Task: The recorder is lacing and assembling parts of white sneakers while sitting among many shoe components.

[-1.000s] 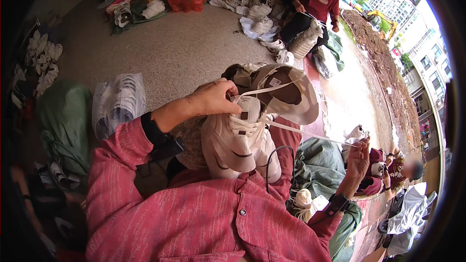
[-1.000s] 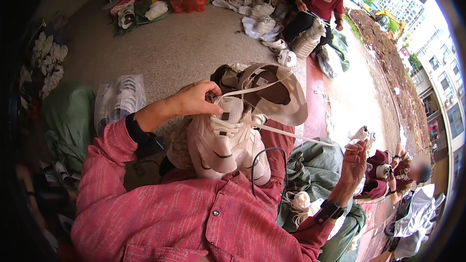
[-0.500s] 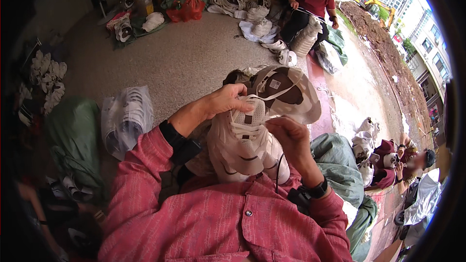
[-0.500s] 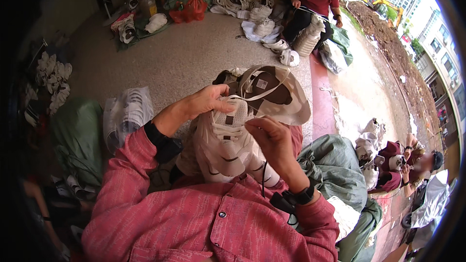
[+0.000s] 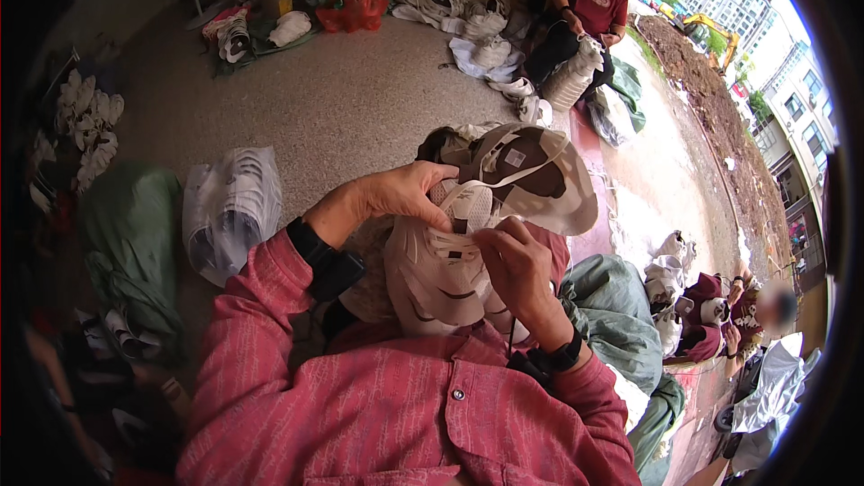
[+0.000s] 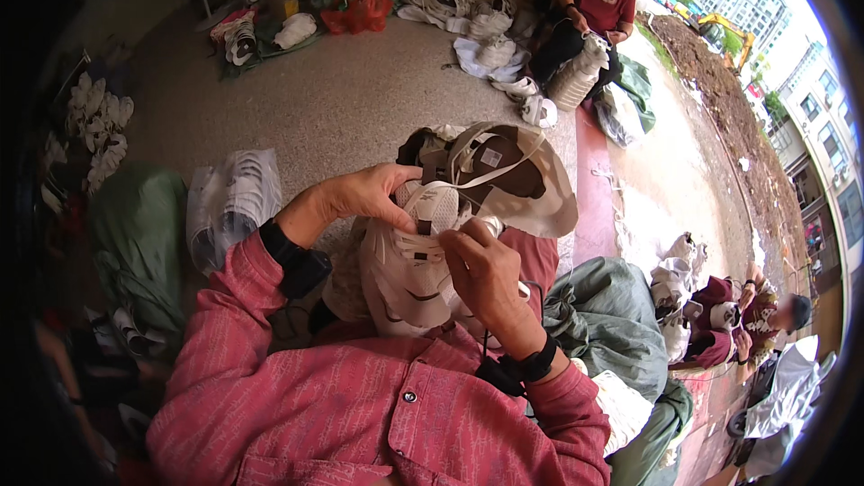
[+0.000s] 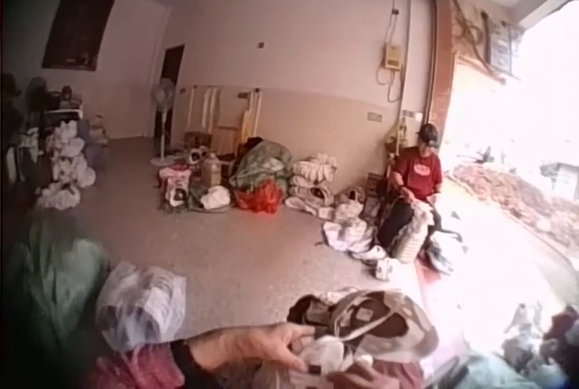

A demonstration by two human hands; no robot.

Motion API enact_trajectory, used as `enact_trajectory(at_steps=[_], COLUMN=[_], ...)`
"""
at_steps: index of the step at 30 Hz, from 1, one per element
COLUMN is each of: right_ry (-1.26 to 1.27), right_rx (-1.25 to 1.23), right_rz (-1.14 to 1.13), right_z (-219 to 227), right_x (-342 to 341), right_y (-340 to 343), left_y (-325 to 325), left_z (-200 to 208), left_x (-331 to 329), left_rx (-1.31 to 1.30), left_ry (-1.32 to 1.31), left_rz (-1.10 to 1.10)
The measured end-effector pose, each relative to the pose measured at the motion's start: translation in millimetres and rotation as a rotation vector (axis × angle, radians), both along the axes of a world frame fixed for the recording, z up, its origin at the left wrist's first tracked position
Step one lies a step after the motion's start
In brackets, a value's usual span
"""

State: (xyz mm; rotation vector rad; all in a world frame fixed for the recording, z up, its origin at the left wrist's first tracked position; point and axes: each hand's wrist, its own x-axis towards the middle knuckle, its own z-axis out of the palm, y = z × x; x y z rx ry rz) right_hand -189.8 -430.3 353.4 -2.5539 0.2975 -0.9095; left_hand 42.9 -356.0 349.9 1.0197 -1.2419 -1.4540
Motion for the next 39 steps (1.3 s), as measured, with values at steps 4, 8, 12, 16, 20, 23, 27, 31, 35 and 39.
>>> enact_trajectory(at_steps=[4, 8, 12, 16, 20, 23, 27, 31, 35, 39], right_ry=[0.042, 0.034, 0.087, 0.143, 0.034, 0.030, 0.059, 0.045, 0.084, 0.186], right_rx=[0.177, 0.333, 0.095, -0.007, 0.023, -0.033, -0.014, 0.035, -0.091, -0.399], right_rz=[0.278, 0.360, 0.302, 0.330, 0.208, 0.064, -0.060, -0.019, 0.119, 0.089], right_z=[4, -3, 10, 12, -8, -9, -4, -6, 11, 41], right_x=[3, 9, 11, 8, 17, 16, 14, 16, 17, 25], right_y=[-16, -38, -34, -31, -27, -13, -4, -10, -18, -5], left_y=[0, 0, -1, -1, 0, 4, 4, -1, -4, -5], left_z=[-3, -2, -8, -9, -4, -1, -5, -6, -12, -10], left_x=[0, 1, -1, 1, -2, -1, 1, -1, -2, -3], left_rx=[-0.007, 0.010, -0.019, 0.011, -0.042, -0.038, -0.050, -0.030, -0.017, 0.016], left_ry=[0.038, -0.030, 0.024, -0.030, 0.018, -0.025, -0.091, -0.127, -0.079, -0.112], left_rz=[-0.036, -0.009, 0.008, -0.005, -0.018, -0.024, -0.044, 0.053, 0.096, 0.134])
